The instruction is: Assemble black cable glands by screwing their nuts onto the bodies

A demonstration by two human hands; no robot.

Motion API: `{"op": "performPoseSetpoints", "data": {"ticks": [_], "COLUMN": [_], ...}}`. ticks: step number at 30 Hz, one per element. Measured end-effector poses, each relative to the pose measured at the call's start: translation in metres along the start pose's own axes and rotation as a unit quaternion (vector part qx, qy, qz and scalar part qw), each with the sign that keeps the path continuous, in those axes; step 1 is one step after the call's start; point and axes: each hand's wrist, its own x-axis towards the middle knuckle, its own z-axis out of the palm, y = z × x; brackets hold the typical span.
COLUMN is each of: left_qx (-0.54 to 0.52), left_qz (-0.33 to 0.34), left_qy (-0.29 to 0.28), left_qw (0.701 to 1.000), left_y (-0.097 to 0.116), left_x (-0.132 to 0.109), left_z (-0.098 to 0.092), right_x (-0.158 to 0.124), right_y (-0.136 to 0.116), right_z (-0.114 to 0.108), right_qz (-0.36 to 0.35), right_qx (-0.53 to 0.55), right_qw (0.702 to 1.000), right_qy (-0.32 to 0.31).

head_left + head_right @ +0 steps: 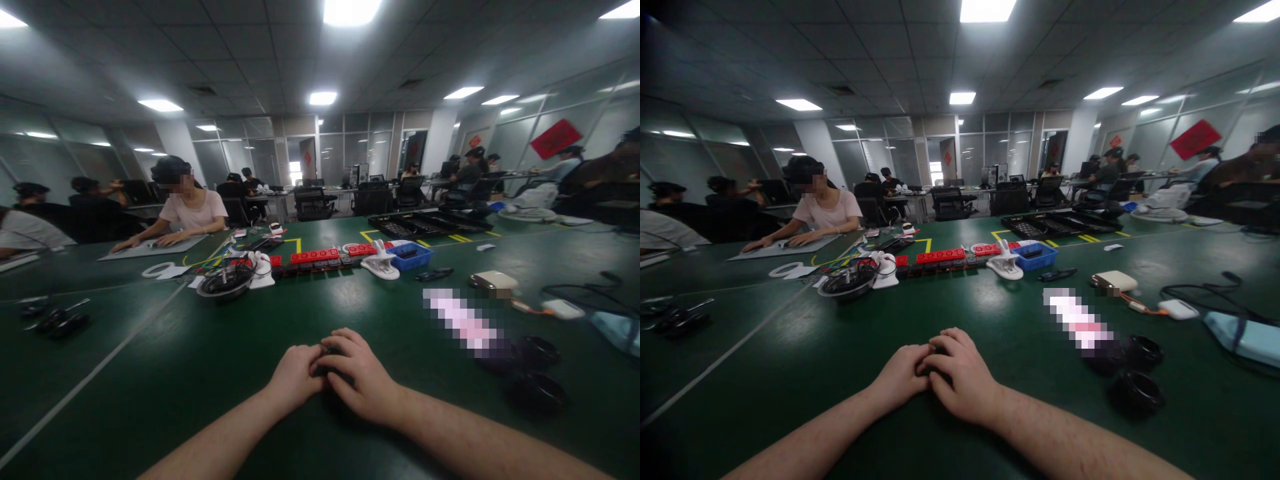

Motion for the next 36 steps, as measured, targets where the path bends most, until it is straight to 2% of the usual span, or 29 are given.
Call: {"op": "performPoseSetpoints", "data": {"ticks": [13, 19, 24, 36], "left_qx": [-0.003, -0.013, -0.013, -0.021], "left_qz": [-0.009, 0.003, -0.001, -0.013], "left_qy": [0.001, 0.002, 0.003, 0.000], "left_qw": [1.000, 1.000, 1.000, 1.000], "left_y": [0.006, 0.002, 0.000, 0.002], "left_x": [-0.002, -0.002, -0.001, -0.003], "left_z": [-0.005, -0.003, -0.001, -0.004], "right_x": [-0.001, 0.000, 0.003, 0.005], "right_y": [0.004, 0.009, 0.011, 0.010], "right_z": [0.005, 0.007, 0.007, 0.003], "right_qz": [0.031, 0.031, 0.061, 0.128], "right_qx": [0.002, -0.001, -0.026, -0.107], "right_qw": [0.999, 0.999, 0.997, 0.986], "right_qy": [0.026, 0.032, 0.045, 0.007]}}
